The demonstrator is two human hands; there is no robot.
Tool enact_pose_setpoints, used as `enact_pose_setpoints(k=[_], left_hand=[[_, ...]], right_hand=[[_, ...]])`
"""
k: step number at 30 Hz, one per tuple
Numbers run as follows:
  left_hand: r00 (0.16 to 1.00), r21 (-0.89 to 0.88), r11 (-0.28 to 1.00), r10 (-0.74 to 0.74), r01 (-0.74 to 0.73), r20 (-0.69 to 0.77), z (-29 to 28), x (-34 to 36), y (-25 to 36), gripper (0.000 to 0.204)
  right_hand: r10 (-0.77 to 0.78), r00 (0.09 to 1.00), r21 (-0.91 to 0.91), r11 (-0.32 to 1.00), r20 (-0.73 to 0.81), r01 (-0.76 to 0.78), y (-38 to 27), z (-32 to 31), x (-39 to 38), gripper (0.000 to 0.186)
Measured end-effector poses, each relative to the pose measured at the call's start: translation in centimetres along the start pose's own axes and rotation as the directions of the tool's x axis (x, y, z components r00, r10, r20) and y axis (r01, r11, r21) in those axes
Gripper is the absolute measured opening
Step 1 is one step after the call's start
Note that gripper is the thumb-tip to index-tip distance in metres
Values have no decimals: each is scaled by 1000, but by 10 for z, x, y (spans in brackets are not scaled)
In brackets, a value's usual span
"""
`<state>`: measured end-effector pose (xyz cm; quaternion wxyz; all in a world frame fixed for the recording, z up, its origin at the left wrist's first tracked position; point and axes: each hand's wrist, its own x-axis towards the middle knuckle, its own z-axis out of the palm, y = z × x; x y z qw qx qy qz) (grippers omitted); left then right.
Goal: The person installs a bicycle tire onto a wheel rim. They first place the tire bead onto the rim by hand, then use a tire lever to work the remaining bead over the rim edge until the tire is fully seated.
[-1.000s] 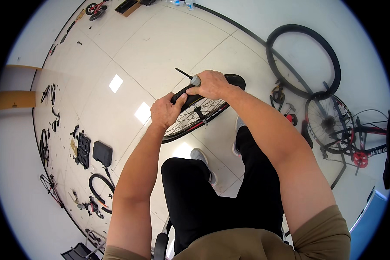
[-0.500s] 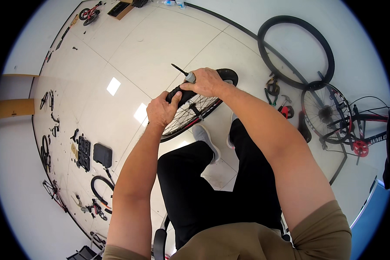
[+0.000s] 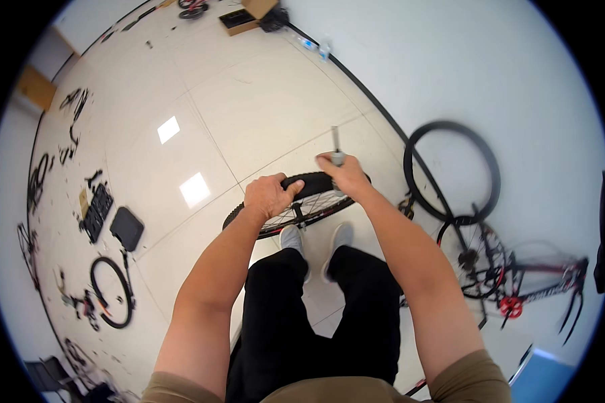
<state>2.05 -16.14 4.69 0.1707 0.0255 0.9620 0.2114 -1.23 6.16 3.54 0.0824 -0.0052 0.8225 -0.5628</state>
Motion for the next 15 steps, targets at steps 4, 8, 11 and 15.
enact_pose_setpoints(k=[4, 8, 11, 15], left_hand=[[1000, -70, 998, -2, 2, 2, -1, -4, -1, 70], [997, -93, 995, -32, 38, 66, -5, -1, 2, 71], [998, -73, 997, -26, 31, 57, -4, -1, 6, 70], [993, -48, 998, -40, 45, 107, -12, 2, 15, 68]], right_hand=[[37, 963, 137, 991, -267, 0, -7, -17, -13, 33], [341, 939, 43, 940, -38, -339, -49, -34, -61, 31], [401, 915, -3, 916, -40, -402, -52, -25, -96, 28], [154, 985, -102, 984, 71, -147, -34, -26, -128, 33]])
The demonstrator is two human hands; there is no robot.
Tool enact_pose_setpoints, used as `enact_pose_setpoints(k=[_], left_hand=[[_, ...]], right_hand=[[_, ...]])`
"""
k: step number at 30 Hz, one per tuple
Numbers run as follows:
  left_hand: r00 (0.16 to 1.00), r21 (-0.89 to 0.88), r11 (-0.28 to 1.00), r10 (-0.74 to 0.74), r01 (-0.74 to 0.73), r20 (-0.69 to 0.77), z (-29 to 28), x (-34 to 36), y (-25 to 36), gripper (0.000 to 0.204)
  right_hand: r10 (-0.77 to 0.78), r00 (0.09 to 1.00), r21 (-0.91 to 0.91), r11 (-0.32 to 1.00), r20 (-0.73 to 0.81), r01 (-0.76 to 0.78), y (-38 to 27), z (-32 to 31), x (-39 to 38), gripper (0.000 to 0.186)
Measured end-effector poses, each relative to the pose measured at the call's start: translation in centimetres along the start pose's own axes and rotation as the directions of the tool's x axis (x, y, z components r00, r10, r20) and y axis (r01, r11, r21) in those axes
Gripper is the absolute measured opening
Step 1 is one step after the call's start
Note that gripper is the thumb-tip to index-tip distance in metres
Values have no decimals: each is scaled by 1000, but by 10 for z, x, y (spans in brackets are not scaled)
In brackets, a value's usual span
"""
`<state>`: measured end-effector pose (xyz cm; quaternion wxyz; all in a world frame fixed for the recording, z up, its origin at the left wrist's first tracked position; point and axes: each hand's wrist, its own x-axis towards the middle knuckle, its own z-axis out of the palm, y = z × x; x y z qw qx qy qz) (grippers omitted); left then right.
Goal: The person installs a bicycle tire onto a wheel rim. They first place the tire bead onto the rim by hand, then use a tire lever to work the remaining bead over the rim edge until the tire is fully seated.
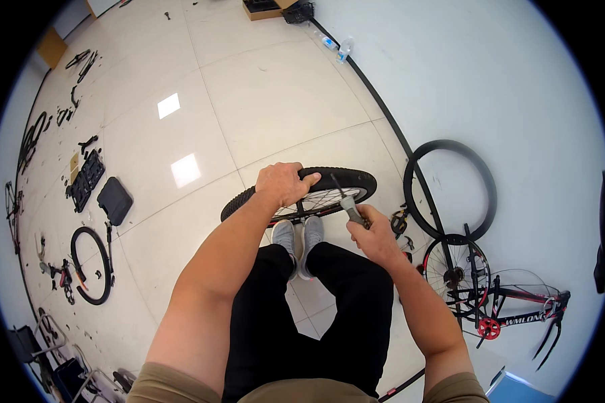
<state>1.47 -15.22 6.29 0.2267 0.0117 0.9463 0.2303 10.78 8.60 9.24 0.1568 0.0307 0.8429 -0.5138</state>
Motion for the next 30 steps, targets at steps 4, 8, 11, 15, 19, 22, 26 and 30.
enact_pose_setpoints(k=[4, 8, 11, 15, 19, 22, 26, 30], left_hand=[[1000, 6, 1000, -6, 6, 10, -2, 0, 2, 68], [1000, -8, 1000, 9, -9, 0, 1, -3, 3, 68], [1000, 5, 1000, 13, -13, 6, 0, -4, 1, 68], [1000, -3, 1000, 16, -16, 6, 2, -7, 4, 68], [1000, 5, 1000, 10, -10, -4, 2, -8, 3, 67], [1000, 8, 1000, 4, -4, 5, 2, -6, 3, 68], [1000, 7, 1000, 8, -8, 0, 1, -3, 3, 68], [998, -5, 999, 36, -36, -60, 9, 3, -6, 71]], right_hand=[[-166, 984, -258, 955, -59, 145, -3, 5, -12, 38], [-302, 950, -406, 880, -79, 246, -2, 9, -11, 31], [-382, 923, -487, 815, -43, 314, -7, 11, -8, 30], [-384, 923, -599, 733, 28, 323, -17, 5, 1, 30], [-295, 943, -674, 667, 153, 318, -50, -1, 16, 23], [-275, 924, -771, 516, 265, 374, -68, 4, 27, 18], [-250, 942, -746, 578, 224, 331, -72, 12, 35, 13], [-245, 940, -767, 546, 237, 336, -72, 17, 36, 12]])
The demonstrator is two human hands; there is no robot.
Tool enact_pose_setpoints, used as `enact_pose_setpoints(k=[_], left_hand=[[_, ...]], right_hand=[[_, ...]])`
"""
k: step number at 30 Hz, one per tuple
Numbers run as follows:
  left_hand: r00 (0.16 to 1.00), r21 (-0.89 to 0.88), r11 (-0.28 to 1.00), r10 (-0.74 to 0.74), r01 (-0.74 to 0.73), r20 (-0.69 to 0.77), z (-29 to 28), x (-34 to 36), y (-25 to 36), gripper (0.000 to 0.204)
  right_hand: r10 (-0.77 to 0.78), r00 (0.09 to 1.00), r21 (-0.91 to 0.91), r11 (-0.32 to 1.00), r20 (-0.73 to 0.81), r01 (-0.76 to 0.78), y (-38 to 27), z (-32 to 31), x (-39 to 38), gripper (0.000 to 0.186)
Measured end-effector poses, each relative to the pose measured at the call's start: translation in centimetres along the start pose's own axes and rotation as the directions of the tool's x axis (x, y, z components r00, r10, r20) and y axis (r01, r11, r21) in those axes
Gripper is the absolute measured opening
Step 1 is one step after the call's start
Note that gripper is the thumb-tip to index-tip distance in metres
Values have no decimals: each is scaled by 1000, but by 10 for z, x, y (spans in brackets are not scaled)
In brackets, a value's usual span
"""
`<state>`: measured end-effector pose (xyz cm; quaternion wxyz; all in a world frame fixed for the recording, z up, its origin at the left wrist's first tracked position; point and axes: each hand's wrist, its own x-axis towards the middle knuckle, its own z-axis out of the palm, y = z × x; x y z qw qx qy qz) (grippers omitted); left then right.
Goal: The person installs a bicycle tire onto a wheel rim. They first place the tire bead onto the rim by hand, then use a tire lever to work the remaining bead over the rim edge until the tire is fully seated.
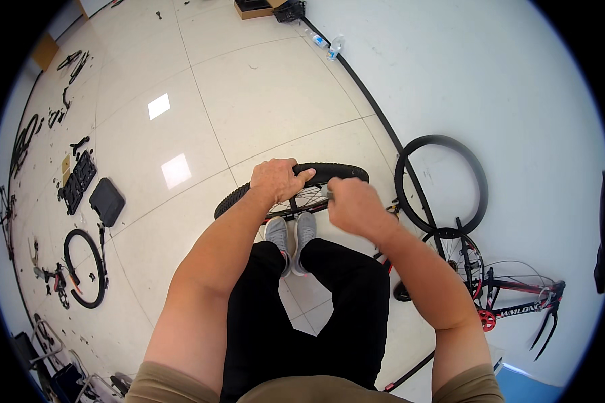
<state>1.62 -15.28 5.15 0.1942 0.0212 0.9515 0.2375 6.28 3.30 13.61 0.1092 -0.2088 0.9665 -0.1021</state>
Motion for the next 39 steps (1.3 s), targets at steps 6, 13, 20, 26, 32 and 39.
enact_pose_setpoints(k=[6, 13, 20, 26, 32, 39], left_hand=[[998, 11, 1000, -10, 10, 61, -13, 4, 1, 71], [998, 17, 1000, -8, 7, 64, -9, 1, 4, 72], [999, 36, 999, -12, 11, 38, -7, 0, -1, 70], [1000, 26, 1000, -1, 0, 24, -8, 3, 0, 72], [1000, 45, 999, -9, 9, 7, -7, 4, 1, 71], [1000, 29, 1000, -8, 8, 21, -8, 3, 1, 72]], right_hand=[[16, 981, 39, 999, -193, -9, -6, 62, -41, 36], [402, 867, 652, 748, -295, -125, 6, 177, -53, 47], [453, 882, 742, 634, -128, -219, -6, 180, -45, 54], [516, 844, 765, 600, -147, -234, -5, 133, -58, 47], [370, 895, 621, 770, -249, -145, 15, 77, -50, 32], [202, 961, 482, 872, -190, -88, 20, 10, -12, 24]])
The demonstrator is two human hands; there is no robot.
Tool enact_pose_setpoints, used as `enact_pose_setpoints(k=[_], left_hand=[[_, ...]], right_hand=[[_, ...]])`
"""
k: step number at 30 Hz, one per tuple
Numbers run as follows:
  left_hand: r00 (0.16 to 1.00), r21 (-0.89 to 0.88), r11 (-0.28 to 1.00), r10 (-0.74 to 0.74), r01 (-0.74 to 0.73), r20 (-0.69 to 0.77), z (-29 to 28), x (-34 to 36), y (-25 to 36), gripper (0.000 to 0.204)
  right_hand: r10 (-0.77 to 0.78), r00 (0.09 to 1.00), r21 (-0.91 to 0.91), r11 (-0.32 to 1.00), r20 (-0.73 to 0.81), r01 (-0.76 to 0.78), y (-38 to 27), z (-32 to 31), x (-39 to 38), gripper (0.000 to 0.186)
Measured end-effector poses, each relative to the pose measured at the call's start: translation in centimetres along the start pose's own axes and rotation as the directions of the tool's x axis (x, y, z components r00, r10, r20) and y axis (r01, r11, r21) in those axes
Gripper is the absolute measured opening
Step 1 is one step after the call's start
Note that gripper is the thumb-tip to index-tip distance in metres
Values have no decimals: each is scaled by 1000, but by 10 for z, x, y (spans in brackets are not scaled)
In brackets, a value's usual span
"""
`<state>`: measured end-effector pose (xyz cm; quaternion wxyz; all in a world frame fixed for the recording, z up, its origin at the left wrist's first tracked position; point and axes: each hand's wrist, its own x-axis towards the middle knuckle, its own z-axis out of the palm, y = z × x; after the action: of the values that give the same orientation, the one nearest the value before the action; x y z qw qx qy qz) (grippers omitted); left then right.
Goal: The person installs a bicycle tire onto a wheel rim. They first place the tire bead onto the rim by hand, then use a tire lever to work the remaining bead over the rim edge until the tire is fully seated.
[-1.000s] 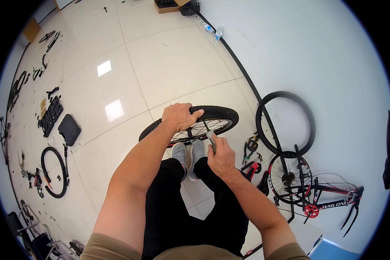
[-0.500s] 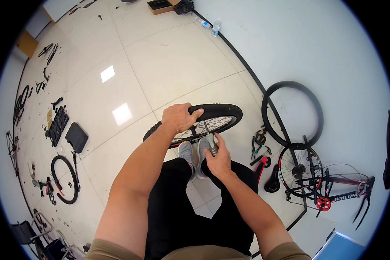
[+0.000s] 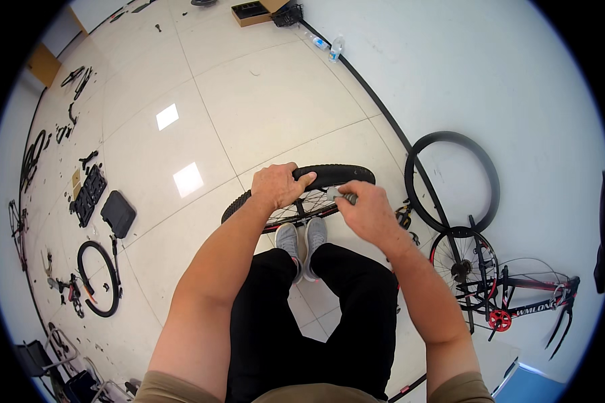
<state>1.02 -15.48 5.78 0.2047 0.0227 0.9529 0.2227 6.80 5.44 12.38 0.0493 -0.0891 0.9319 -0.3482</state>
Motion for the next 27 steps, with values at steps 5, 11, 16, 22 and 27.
enact_pose_setpoints(k=[5, 11, 16, 22, 27], left_hand=[[1000, -4, 1000, -12, 12, 23, -2, 5, -1, 72], [999, -18, 1000, -12, 13, 35, -7, 11, 0, 72], [997, -22, 999, -27, 28, 74, -11, 20, -5, 73], [995, -31, 999, -33, 36, 93, -13, 32, -6, 75], [999, -63, 998, -2, 5, 40, -4, 38, -13, 74]], right_hand=[[100, 974, -100, 992, 202, -81, -22, -22, 40, 25], [140, 941, -264, 963, 308, -57, -35, -19, 74, 27], [174, 924, -303, 951, 341, -67, -42, -16, 92, 25], [-19, 947, -240, 966, 319, 100, -36, -11, 71, 21], [43, 961, -152, 988, 275, -1, -22, -15, 77, 22]])
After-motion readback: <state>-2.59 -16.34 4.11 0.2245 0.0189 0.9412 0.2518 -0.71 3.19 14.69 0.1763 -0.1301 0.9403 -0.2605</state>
